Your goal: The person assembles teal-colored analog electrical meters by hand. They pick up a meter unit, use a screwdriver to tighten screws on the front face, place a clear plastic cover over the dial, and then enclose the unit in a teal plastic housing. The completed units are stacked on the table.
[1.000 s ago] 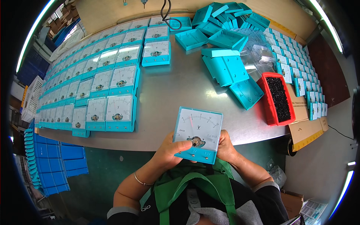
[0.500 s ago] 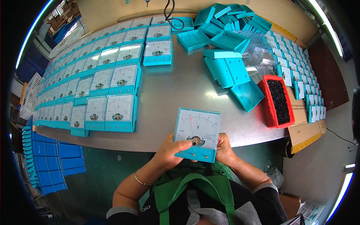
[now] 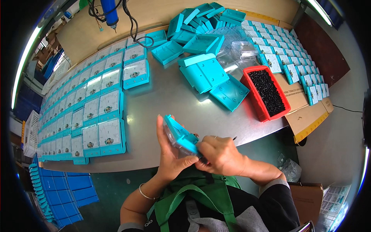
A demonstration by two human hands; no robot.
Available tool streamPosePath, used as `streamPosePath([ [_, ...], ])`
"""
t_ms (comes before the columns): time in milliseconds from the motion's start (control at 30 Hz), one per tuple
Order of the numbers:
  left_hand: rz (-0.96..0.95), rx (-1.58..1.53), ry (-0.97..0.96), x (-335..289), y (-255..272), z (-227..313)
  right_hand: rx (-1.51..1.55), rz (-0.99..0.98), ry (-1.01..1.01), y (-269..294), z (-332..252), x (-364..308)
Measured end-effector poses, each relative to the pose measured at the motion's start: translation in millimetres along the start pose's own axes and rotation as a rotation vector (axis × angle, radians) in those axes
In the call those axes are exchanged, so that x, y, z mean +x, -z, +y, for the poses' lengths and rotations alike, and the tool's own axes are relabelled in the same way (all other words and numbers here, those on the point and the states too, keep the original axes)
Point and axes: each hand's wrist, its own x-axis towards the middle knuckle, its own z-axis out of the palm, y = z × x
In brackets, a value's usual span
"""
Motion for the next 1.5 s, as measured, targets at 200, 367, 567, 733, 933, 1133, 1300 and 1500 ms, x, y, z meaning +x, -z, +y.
streamPosePath([
  [200, 0.100, -0.193, 0.254, -0.6, 15.2, -1.3, 0.177, 0.056, -0.080, 3.0, 27.9, -16.4],
  [367, 0.126, -0.236, 0.329, -8.6, 30.9, 11.0, -0.447, 0.174, -0.349, 13.9, 103.0, -21.5],
  [567, 0.168, -0.205, 0.290, -10.5, 41.0, 15.6, 0.476, 0.310, -0.604, 35.0, 61.1, 7.8],
  [733, 0.186, -0.157, 0.242, -14.1, 51.5, 18.2, 0.696, 0.066, -0.924, 11.0, 70.4, -13.3],
  [933, 0.179, -0.157, 0.264, -16.2, 64.8, 17.6, -0.032, -0.094, -0.343, -0.4, 43.1, 12.5],
  [1133, 0.172, -0.150, 0.280, -11.5, 65.3, 23.6, -0.094, -0.232, -0.259, -25.7, 42.7, 29.1],
  [1300, 0.094, -0.191, 0.280, -13.1, 51.2, 20.3, 0.840, -0.201, -0.522, -19.2, 31.7, 21.1],
  [1500, 0.090, -0.180, 0.260, -3.1, 28.4, 8.8, 1.055, -0.117, -0.561, -35.8, 28.7, -2.9],
])
